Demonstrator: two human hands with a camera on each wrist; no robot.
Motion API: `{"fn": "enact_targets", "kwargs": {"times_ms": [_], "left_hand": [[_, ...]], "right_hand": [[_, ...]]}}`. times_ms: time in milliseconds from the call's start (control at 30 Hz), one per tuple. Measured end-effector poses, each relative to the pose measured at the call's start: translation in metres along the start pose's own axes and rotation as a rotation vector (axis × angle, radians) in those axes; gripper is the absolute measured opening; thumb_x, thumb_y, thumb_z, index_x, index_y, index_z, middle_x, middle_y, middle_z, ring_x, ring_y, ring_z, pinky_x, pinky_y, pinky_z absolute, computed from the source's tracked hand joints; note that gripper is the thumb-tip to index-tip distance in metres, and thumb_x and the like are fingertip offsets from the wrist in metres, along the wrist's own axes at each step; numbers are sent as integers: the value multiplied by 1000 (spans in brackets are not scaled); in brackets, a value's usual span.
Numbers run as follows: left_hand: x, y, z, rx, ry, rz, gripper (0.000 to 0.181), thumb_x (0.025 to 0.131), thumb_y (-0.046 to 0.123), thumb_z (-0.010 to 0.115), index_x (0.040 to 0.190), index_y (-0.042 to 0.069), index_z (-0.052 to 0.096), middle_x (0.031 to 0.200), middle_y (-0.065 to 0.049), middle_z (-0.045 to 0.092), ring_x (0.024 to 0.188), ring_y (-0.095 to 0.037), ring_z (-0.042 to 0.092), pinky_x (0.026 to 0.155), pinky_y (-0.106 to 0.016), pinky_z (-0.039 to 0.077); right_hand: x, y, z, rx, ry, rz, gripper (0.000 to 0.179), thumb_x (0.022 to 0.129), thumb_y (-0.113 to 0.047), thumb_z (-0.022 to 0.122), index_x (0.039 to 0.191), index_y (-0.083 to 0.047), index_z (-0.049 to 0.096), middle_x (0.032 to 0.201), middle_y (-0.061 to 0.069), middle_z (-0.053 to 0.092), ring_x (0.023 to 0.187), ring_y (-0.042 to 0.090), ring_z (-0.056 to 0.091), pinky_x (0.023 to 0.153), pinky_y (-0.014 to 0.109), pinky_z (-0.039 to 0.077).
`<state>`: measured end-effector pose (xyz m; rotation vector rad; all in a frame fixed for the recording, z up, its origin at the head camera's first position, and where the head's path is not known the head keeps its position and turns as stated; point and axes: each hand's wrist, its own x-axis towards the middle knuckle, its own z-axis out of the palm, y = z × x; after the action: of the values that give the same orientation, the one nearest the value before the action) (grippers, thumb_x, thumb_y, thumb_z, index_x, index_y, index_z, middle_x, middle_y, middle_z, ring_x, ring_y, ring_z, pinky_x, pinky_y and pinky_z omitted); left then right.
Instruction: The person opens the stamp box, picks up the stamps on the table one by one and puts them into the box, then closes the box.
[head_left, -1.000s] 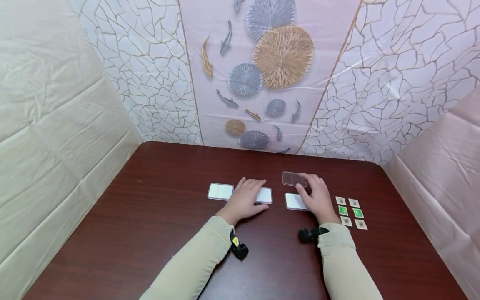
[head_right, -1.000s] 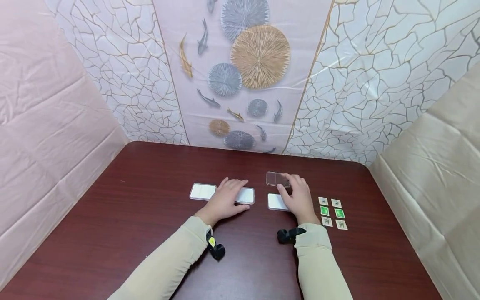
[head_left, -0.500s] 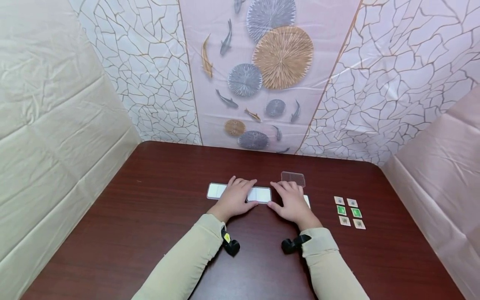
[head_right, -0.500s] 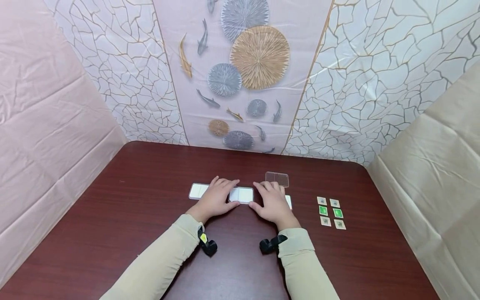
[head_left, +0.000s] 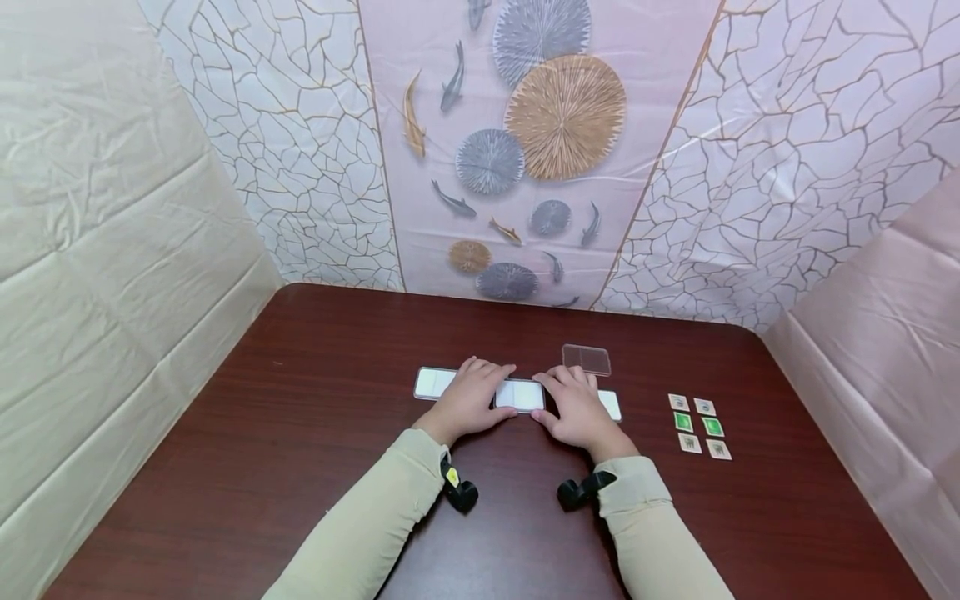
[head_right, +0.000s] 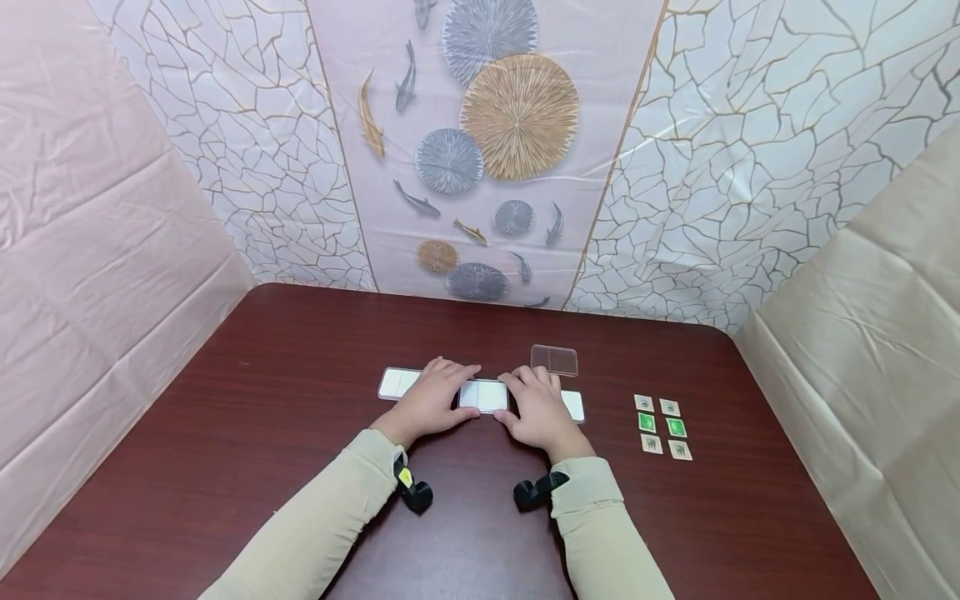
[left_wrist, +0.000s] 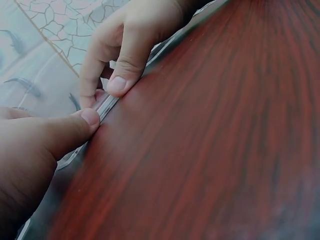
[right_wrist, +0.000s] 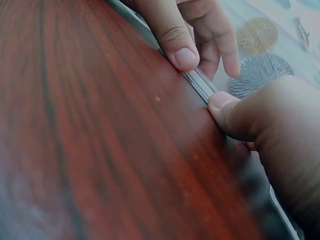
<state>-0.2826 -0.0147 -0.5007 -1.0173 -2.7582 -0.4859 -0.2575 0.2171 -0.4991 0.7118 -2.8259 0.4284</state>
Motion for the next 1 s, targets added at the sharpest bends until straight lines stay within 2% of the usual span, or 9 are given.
{"fn": "enact_targets", "kwargs": {"times_ms": [667,1000], "left_hand": [[0,0,-2,29,-3,24,75,90,51,71,150,11,49,136,-5,62,128,-23,51,119,-47,27],[0,0,-2,30,-13,15,76,90,52,71,150,11,49,137,-4,62,129,-23,51,119,-47,27]], "right_hand": [[3,-2,-3,28,-49,-4,57,92,-33,72,139,-4,57,127,16,58,116,35,46,98,55,32],[2,-2,-4,28,-31,-17,58,90,-33,73,138,-5,57,125,16,58,115,36,47,98,57,32]]}}
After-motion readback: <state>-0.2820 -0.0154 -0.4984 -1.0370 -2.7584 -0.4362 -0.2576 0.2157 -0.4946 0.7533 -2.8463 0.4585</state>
